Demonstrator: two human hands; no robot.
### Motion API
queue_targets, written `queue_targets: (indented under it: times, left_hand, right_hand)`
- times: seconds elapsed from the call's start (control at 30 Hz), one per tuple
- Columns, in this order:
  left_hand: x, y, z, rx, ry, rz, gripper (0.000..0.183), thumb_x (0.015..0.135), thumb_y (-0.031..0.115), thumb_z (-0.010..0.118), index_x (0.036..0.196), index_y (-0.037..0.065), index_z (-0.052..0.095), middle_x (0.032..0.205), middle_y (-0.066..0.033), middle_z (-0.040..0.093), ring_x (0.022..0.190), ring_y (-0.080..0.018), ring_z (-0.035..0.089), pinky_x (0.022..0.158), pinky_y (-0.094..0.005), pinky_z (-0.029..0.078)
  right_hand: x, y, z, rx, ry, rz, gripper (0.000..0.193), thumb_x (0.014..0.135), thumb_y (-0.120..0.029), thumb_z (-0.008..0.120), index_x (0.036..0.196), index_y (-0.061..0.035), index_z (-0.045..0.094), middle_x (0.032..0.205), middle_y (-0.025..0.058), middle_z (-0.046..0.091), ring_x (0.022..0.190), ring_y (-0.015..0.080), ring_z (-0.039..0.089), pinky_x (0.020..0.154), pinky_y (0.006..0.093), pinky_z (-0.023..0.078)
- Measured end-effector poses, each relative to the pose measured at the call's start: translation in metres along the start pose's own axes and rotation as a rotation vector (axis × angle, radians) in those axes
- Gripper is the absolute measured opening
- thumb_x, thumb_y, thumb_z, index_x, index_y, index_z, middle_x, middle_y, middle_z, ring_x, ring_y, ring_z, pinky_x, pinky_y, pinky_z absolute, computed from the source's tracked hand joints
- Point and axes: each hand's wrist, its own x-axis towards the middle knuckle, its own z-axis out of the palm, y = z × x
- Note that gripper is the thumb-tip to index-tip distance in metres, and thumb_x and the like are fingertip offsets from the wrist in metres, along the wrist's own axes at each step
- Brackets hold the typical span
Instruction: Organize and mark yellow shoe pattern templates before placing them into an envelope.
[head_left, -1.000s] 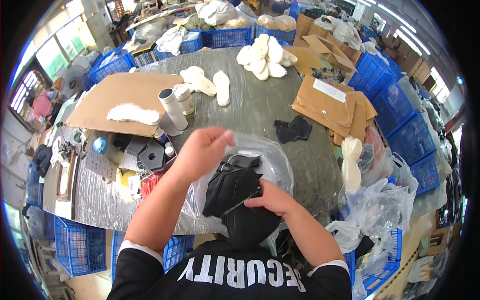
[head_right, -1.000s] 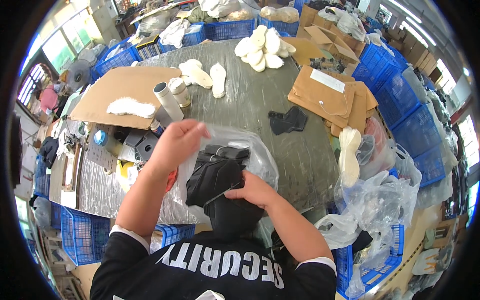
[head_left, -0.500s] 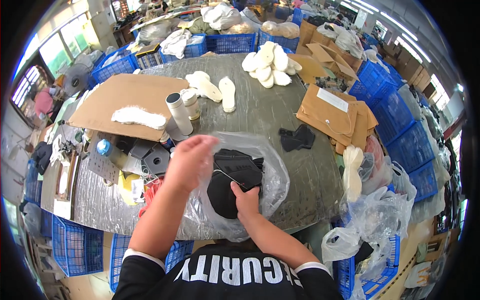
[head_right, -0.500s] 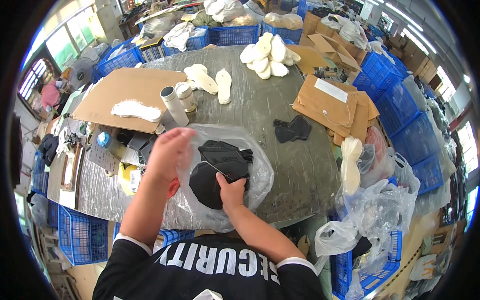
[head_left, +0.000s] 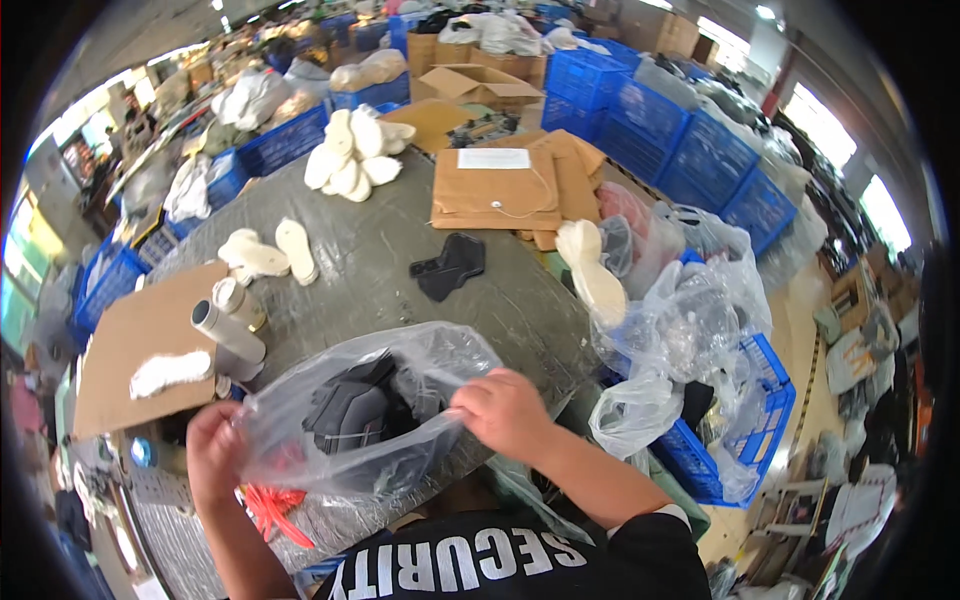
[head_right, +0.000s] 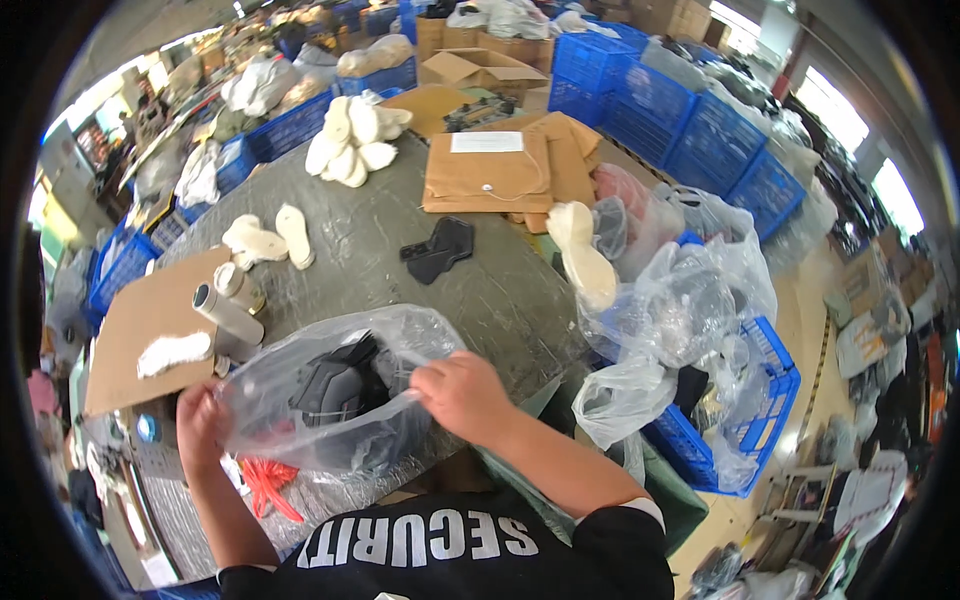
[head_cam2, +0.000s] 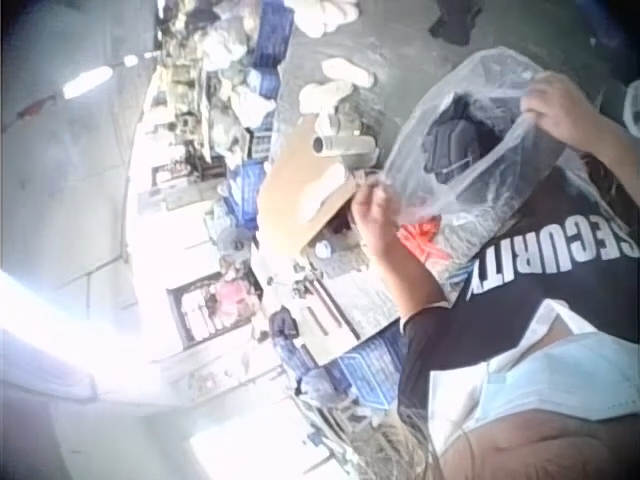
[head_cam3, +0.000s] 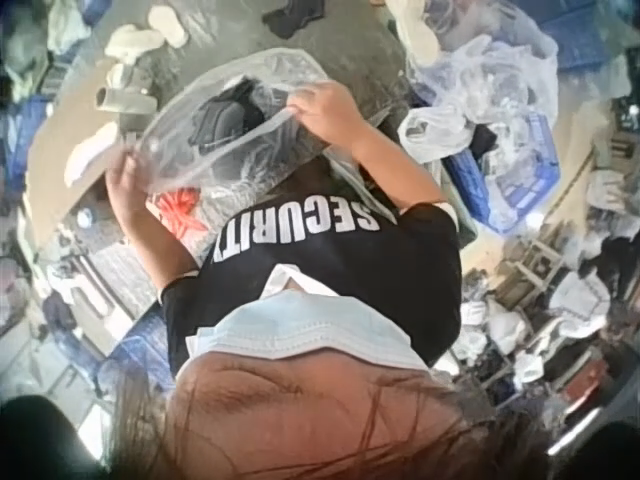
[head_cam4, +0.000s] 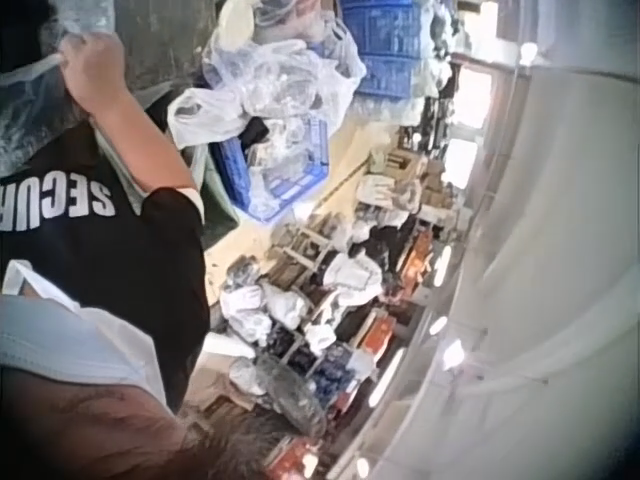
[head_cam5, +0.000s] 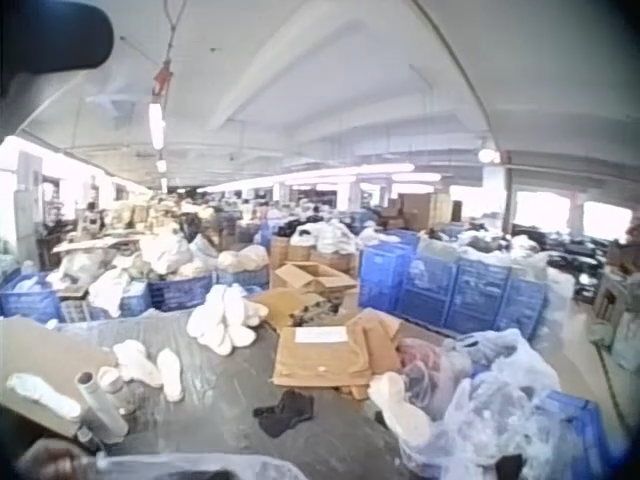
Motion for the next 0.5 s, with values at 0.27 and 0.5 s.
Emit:
queue_targets:
  times: [0.27, 0.5]
  left_hand:
    - [-0.013, -0.015, 0.126, 0.334, -0.59, -0.037, 0.05, 0.064, 0.023, 0.083, 0.101, -0.002, 0.061, 0.061, 0.0052, 0.038, 0.054, -0.0059, 0.033, 0.047, -0.0226, 0.027]
    - [-0.014, -0.022, 0.072, -0.176, 0.099, 0.166, 0.009, 0.084, 0.008, 0.055, 0.084, -0.001, 0.052, 0.071, -0.0003, 0.05, 0.06, -0.0039, 0.043, 0.051, -0.0162, 0.033]
  right_hand:
    - [0.029, -0.029, 0.09, 0.356, -0.05, -0.14, 0.027, 0.076, -0.012, 0.062, 0.102, -0.0101, 0.055, 0.101, 0.0112, 0.058, 0.08, 0.0307, 0.059, 0.069, 0.0396, 0.046]
    - [0.04, -0.045, 0.079, 0.776, 0.42, 0.073, 0.012, 0.081, -0.012, 0.052, 0.083, -0.0003, 0.049, 0.079, 0.0168, 0.053, 0.077, 0.0404, 0.053, 0.064, 0.0437, 0.041]
